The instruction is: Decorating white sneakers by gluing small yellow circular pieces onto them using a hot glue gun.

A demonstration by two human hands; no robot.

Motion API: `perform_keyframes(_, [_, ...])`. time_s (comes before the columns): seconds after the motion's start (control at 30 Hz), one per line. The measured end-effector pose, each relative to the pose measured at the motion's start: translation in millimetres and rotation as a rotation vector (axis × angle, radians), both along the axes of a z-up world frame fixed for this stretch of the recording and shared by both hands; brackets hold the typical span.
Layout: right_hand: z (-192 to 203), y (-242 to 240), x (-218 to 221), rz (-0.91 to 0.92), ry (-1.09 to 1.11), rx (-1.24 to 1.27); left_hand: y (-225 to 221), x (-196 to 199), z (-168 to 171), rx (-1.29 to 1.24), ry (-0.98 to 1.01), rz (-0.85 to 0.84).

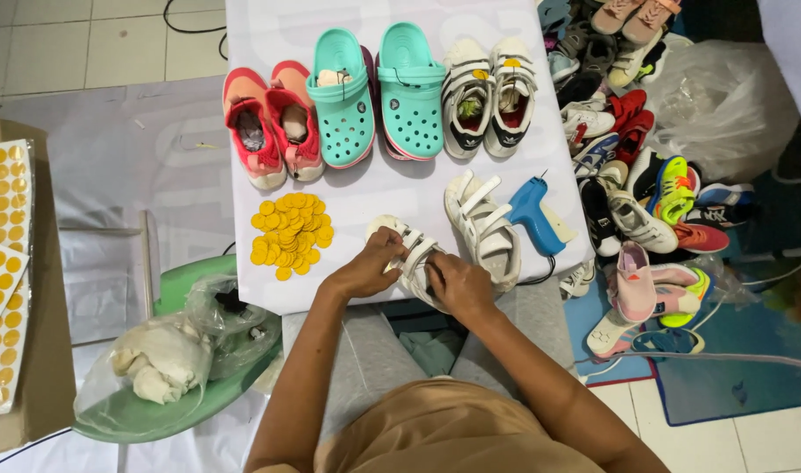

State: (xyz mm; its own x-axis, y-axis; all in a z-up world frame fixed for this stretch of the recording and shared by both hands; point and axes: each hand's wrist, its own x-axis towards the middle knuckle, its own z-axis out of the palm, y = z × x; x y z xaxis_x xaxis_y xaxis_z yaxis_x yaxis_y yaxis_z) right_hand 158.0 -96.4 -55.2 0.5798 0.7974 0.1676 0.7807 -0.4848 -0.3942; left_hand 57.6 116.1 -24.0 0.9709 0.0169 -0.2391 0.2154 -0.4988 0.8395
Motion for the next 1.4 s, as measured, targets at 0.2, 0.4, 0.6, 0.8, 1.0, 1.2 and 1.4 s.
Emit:
perform_keyframes(0.2, [2.5,1.2,-0.3,-0.006,-0.008,-0.001,11.3,6.6,9.0,0.020,0.020,-0.054])
perform_keyframes(0.4, [-1.6,0.1,0.5,-0.002,-0.001,-0.019,11.9,5.2,-8.9,0.006,-0.033,0.053])
perform_keyframes(0.6, [-7.4,-1.6,0.3,0.001,-0.025,-0.036,-1.9,-5.9,-3.4,0.031,-0.149,0.182])
perform_keyframes(0.8, [7.5,-5.9,-1.8,0.010,0.046,-0.036,-13.5,-16.1,-5.7,-0.061,-0.207,0.396])
perform_keyframes(1.0, [31.5,-12.0,-2.7,0.004,0.322,0.146,-18.4,-19.2,-17.2,-0.248,-0.241,0.626])
perform_keyframes(1.2, [33.0,-13.5,1.7,-0.043,0.871,0.588,-29.2,-10.9,-1.7,-0.684,-0.413,0.693])
perform_keyframes(1.4, [51.0,-10.9,2.0,0.006,0.861,0.752,-44.0,-2.7,-12.7,-0.794,-0.497,0.700])
